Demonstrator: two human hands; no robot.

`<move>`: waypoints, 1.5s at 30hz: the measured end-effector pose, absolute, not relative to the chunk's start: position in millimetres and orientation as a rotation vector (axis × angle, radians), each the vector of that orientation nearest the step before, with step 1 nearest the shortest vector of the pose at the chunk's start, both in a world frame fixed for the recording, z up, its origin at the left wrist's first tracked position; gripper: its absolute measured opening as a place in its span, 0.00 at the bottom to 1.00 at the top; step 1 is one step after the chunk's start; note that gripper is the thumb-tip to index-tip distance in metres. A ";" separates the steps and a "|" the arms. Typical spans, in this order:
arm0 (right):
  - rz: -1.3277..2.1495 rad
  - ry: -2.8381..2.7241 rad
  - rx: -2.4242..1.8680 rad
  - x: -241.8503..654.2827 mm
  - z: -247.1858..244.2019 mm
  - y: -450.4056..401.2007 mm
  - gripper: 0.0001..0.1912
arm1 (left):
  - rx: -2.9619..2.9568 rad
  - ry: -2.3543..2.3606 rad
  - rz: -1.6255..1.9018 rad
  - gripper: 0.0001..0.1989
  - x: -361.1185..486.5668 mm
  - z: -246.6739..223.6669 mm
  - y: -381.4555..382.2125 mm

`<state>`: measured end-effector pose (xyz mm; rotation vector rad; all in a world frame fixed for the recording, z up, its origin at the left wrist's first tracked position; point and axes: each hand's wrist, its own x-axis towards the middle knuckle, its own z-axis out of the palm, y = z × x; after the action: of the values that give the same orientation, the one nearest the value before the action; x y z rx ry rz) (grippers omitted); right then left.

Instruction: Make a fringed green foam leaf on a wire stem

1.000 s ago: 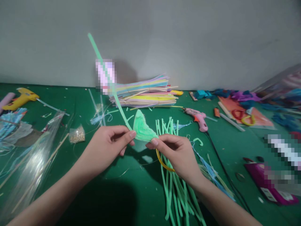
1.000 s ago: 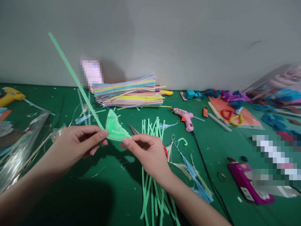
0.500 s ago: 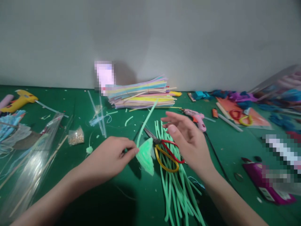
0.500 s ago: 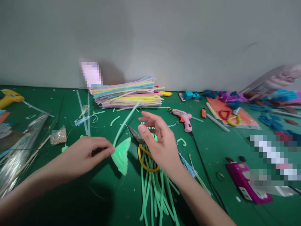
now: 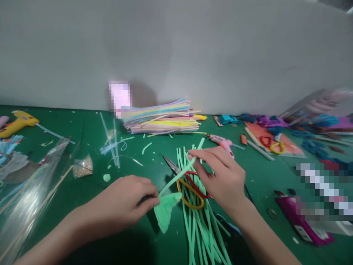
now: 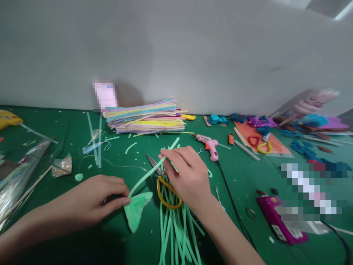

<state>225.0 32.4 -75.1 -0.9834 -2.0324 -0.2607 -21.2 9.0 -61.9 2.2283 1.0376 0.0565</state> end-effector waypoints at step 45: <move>-0.359 -2.173 -1.244 267.1 -71.2 52.1 0.20 | 1.953 1.075 0.182 0.10 -42.3 -49.7 22.6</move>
<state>267.1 52.1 -71.2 -1.2442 -2.1726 -0.3591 -42.3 22.6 -49.7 1.9527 1.0754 0.1816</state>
